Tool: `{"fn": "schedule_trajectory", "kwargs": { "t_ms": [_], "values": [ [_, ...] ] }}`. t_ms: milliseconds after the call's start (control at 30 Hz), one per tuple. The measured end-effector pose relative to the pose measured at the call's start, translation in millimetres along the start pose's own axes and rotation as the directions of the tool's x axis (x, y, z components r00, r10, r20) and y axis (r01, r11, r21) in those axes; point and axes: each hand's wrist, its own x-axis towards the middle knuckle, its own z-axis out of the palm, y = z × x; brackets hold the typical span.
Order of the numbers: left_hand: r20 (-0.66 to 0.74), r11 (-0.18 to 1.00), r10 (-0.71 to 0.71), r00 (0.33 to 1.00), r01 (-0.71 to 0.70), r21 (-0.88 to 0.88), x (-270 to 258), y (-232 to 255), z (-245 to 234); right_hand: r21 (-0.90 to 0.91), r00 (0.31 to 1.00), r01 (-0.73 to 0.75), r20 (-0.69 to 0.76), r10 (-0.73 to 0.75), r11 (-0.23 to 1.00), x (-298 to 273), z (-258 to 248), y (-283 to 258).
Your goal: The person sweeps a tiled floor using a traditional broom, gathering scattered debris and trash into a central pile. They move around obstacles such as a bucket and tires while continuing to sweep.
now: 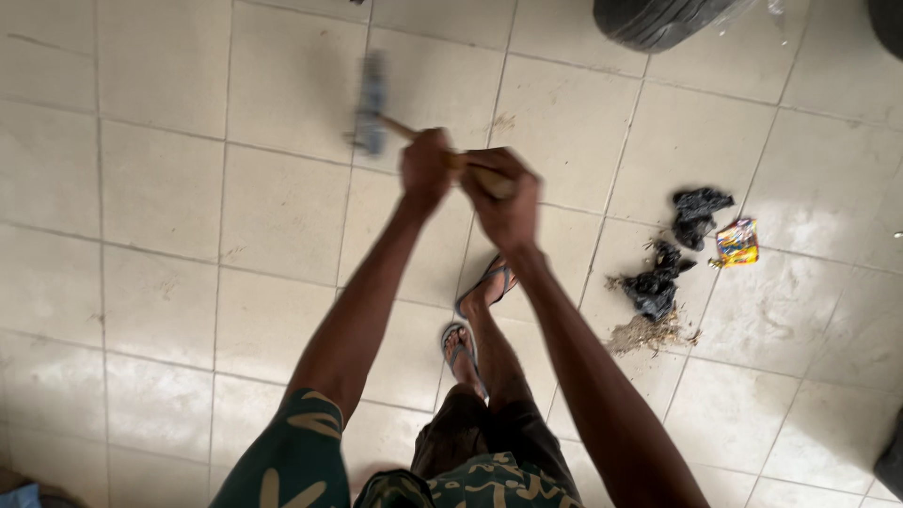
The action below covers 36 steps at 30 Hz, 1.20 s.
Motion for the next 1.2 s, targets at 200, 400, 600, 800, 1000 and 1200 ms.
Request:
{"fn": "schedule_trajectory", "kwargs": {
  "t_ms": [200, 400, 600, 800, 1000, 1200],
  "values": [
    [0.056, 0.992, -0.004, 0.998, 0.011, -0.125, 54.8, -28.0, 92.8, -0.103, 0.994, -0.109, -0.011, 0.109, 0.989, 32.9, -1.5, 65.5],
    [0.245, 0.922, 0.159, 0.956, -0.055, -0.383, 23.7, 105.0, 193.2, -0.333, 0.974, -0.077, -0.226, 0.000, 0.940, 23.5, -111.9, 50.9],
    [0.451, 0.896, 0.409, 0.793, -0.256, -0.363, 15.6, 200.3, 193.0, -0.653, 0.965, -0.225, -0.252, 0.073, 0.723, 40.9, -157.6, 38.5],
    [0.493, 0.926, 0.374, 0.785, -0.340, -0.162, 44.1, 230.6, 111.2, -0.486, 0.968, -0.150, -0.251, 0.027, 0.861, 77.3, -172.2, -21.9],
    [0.265, 0.940, 0.341, 0.902, -0.326, -0.099, 99.9, 174.4, -18.9, -0.298, 0.979, -0.161, -0.168, 0.115, 0.941, 133.6, -109.8, -72.8],
    [0.213, 0.935, 0.293, 0.932, -0.326, 0.140, 206.6, 41.2, -89.4, 0.180, 0.955, -0.286, -0.025, 0.295, 0.941, 198.5, 9.2, -48.4]
  ]
}}
